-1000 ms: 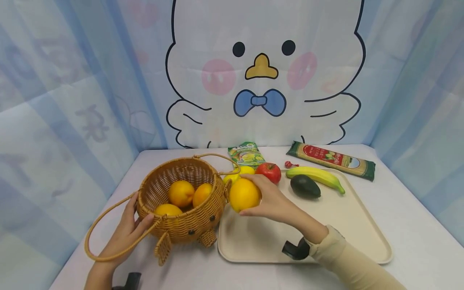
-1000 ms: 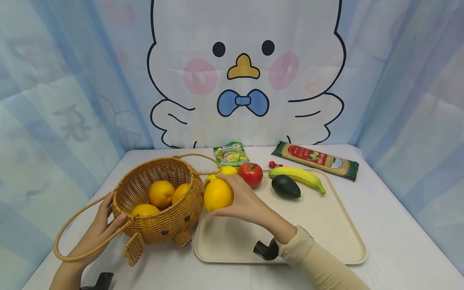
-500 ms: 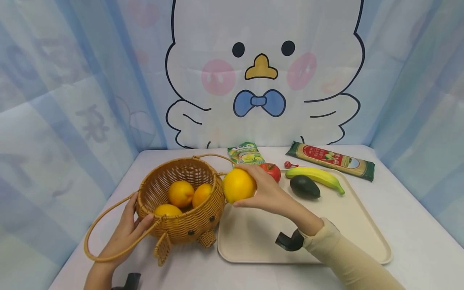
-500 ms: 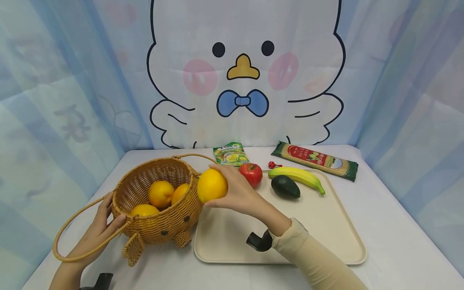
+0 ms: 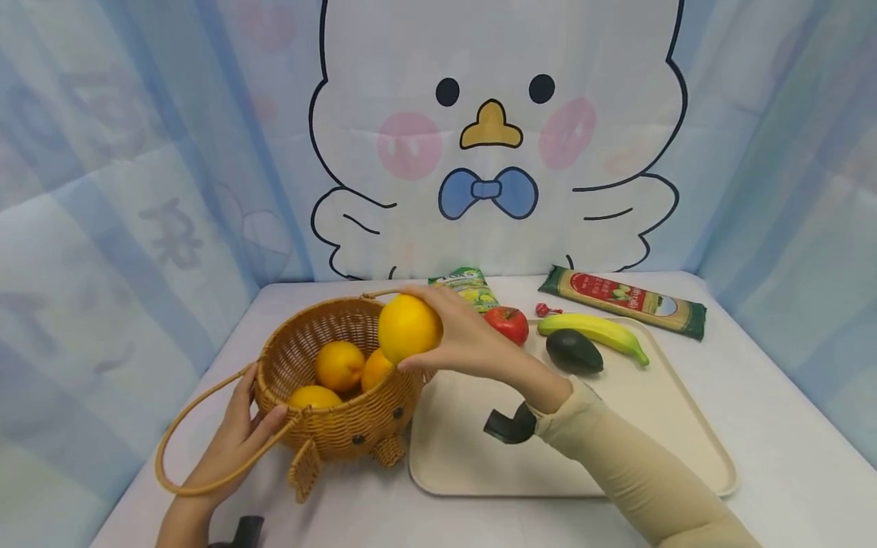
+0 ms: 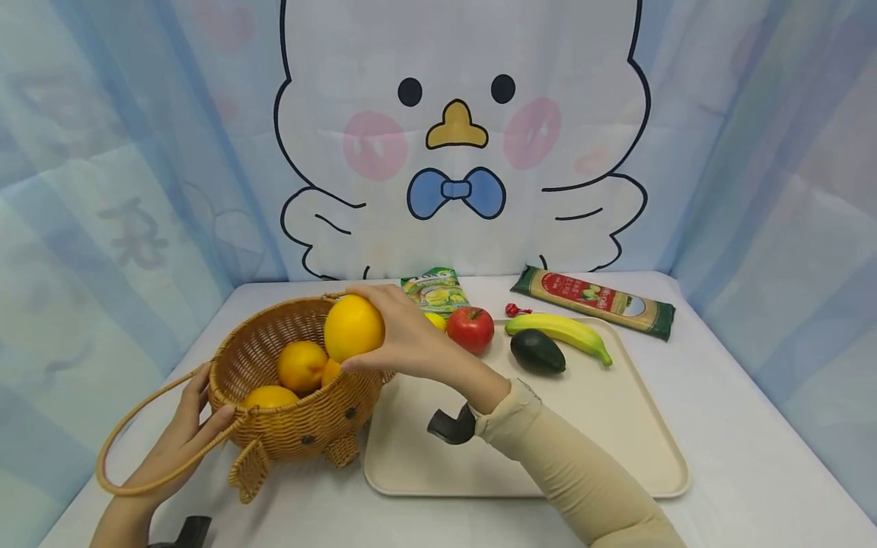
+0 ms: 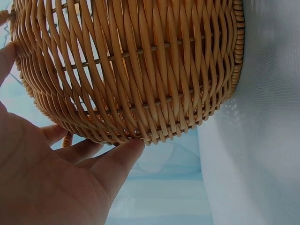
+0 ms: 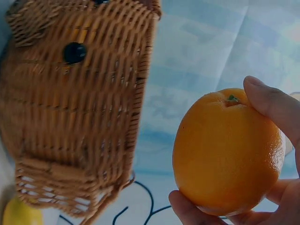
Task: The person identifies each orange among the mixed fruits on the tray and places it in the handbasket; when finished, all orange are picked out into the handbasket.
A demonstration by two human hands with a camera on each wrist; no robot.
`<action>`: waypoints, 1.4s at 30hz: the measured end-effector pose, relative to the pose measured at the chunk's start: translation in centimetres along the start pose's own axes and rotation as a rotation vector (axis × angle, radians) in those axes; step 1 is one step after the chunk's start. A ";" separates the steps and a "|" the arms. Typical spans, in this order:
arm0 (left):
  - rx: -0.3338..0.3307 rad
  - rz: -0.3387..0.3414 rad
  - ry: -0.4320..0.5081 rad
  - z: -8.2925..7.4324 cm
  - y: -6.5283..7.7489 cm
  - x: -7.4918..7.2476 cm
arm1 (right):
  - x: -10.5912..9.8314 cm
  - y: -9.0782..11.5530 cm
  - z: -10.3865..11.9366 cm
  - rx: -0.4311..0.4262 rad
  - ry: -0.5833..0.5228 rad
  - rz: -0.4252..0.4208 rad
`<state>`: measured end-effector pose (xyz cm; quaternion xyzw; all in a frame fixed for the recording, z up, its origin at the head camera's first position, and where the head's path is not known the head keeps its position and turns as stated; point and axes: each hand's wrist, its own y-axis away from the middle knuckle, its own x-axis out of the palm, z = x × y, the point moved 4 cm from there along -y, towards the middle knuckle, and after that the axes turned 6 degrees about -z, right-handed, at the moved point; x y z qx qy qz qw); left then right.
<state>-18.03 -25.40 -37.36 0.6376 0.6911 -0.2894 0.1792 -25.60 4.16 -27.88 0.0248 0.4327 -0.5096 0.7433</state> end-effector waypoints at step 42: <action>-0.021 0.001 0.000 0.1 0.0 -0.1 | 3.3 -6.7 4.5 -0.085 0.009 0.131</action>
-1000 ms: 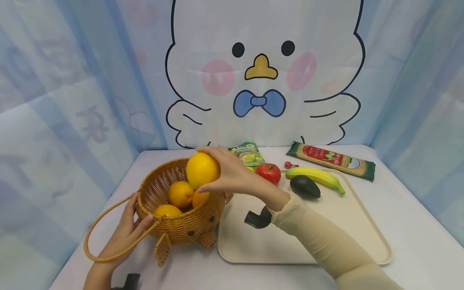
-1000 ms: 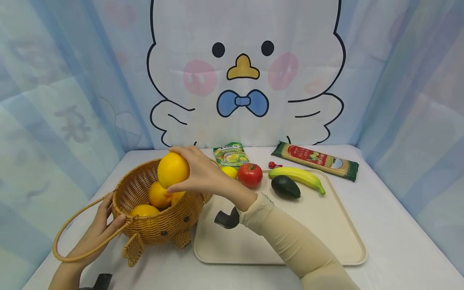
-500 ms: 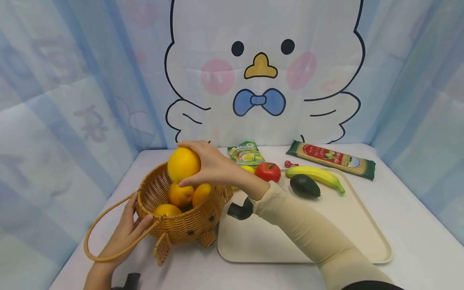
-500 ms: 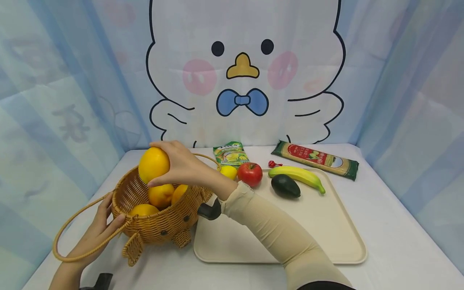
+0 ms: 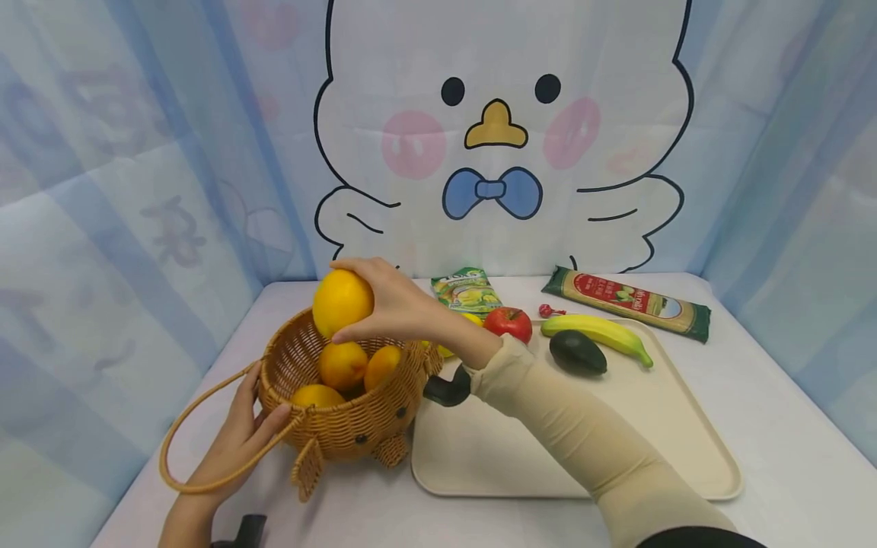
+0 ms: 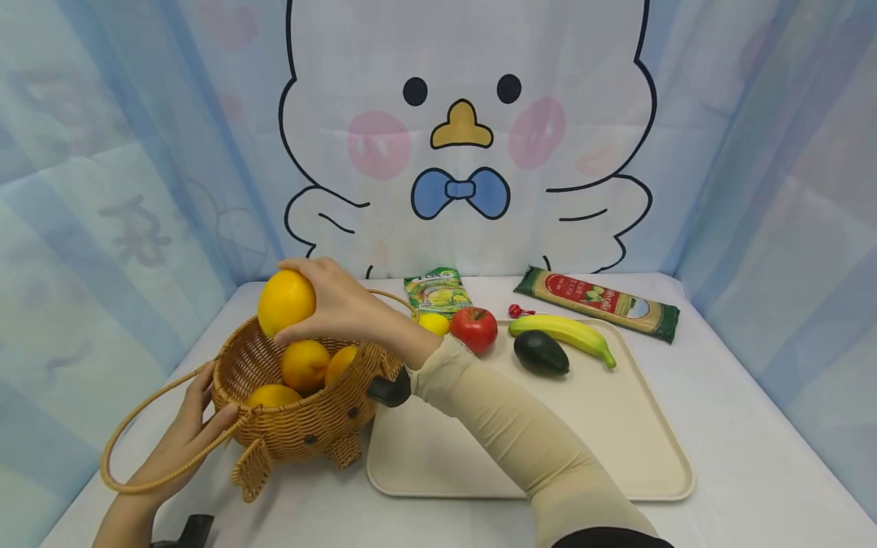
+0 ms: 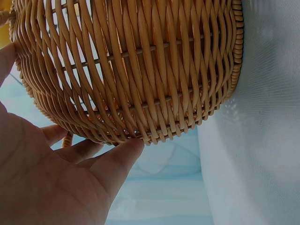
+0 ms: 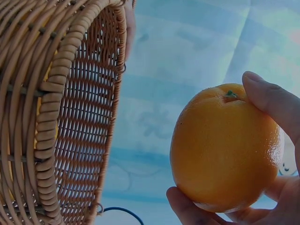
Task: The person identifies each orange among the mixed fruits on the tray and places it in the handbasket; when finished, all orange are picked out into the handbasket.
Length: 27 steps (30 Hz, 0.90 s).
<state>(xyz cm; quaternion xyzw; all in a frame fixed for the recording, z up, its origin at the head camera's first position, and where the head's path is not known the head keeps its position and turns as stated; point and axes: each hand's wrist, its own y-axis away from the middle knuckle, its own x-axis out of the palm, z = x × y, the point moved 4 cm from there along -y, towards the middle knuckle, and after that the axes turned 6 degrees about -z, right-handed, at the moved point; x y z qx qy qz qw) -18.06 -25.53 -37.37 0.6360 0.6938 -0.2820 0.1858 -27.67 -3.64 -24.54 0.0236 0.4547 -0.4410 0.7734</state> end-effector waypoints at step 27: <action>-0.007 0.004 0.010 -0.2 0.1 0.0 | 1.5 -2.5 -0.2 0.025 -0.008 0.040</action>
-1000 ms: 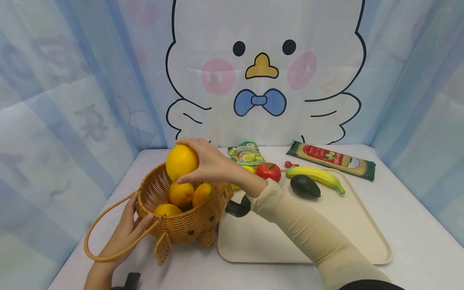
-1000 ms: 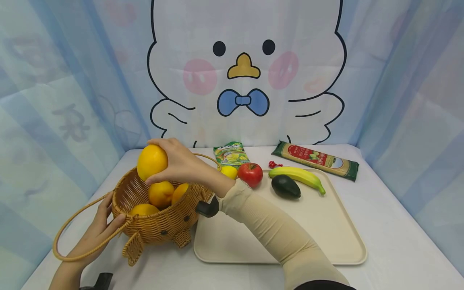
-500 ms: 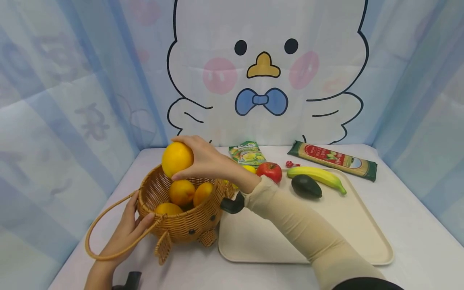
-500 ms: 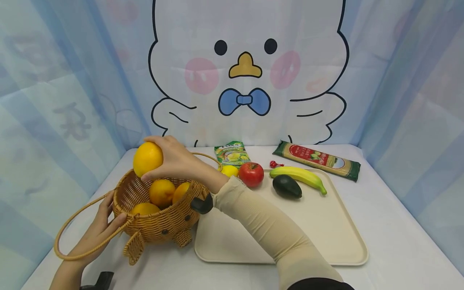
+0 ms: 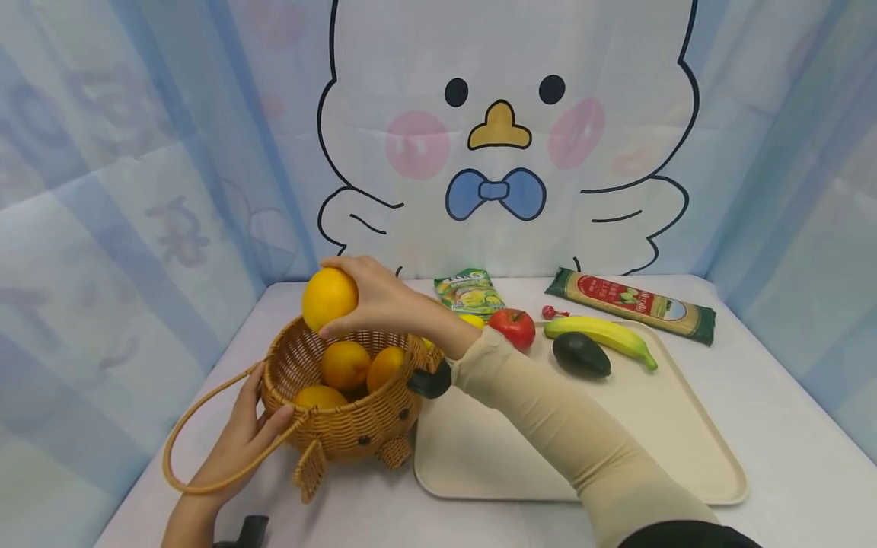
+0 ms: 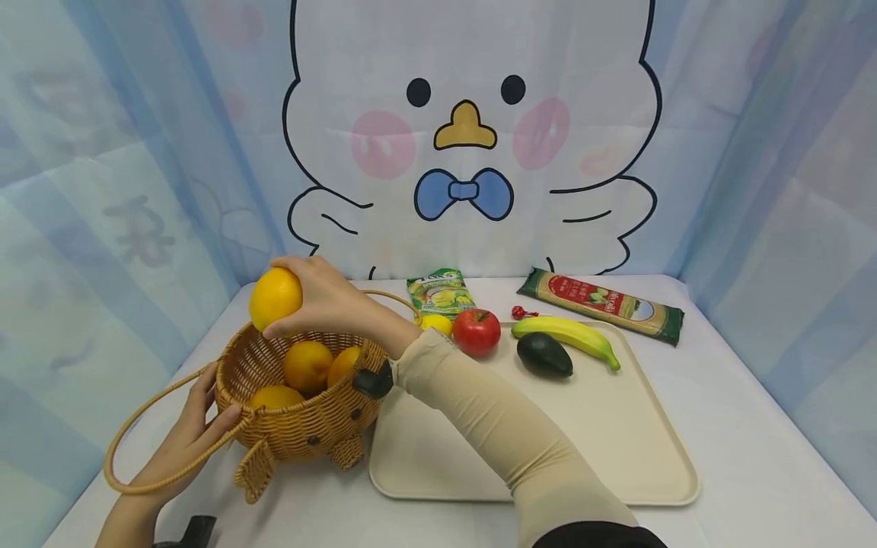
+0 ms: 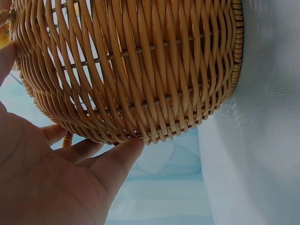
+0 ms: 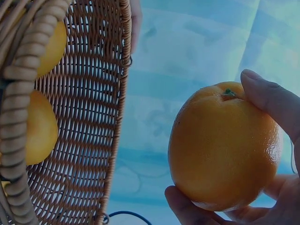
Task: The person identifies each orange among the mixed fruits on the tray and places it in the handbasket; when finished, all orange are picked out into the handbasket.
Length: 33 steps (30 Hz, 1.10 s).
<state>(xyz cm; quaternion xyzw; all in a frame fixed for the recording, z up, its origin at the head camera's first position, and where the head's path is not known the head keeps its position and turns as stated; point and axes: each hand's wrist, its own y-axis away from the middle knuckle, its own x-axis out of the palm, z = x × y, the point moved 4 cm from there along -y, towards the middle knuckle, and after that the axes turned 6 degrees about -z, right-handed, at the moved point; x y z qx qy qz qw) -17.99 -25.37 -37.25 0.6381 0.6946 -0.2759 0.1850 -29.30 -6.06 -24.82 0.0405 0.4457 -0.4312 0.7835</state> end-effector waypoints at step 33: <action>0.022 -0.005 0.002 0.2 0.0 0.0 | 2.8 -2.8 -0.7 0.010 0.034 0.076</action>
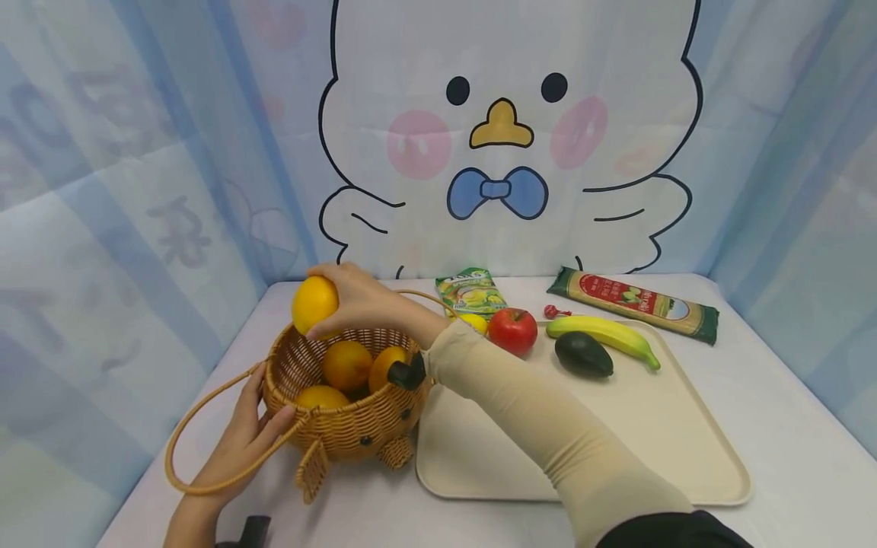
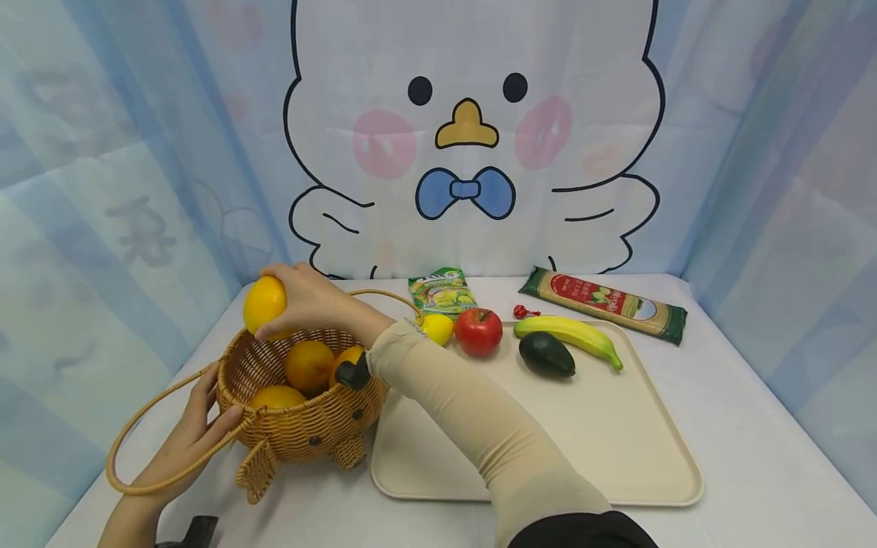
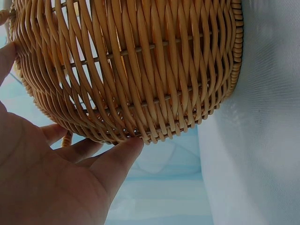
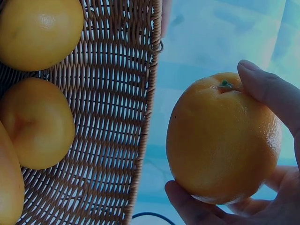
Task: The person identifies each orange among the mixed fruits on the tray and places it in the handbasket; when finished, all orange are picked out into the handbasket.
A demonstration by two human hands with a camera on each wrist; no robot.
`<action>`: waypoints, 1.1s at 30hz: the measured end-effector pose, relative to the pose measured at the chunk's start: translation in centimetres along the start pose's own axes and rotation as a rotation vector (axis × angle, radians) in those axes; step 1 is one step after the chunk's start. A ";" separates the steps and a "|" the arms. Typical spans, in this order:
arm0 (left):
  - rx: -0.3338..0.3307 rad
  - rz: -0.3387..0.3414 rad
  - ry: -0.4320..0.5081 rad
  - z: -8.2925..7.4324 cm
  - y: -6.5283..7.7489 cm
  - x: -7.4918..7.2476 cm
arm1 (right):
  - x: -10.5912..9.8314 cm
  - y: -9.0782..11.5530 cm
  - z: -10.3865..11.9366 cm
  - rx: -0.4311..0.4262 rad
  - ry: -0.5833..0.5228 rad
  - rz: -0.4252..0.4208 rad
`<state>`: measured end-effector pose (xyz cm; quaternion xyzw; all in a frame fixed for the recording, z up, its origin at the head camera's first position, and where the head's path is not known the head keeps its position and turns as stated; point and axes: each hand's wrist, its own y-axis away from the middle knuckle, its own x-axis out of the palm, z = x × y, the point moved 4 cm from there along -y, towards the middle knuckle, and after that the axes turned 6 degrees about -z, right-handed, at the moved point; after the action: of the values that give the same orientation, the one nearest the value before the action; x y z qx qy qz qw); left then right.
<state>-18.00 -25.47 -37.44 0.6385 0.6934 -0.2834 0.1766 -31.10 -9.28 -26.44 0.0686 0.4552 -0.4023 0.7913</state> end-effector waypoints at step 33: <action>-0.012 -0.006 -0.005 0.0 0.0 -0.1 | 0.5 -2.7 -0.3 -0.041 0.117 0.047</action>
<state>-18.03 -25.51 -37.37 0.6347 0.6965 -0.2812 0.1815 -33.03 -11.22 -26.35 0.0865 0.5069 -0.3695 0.7740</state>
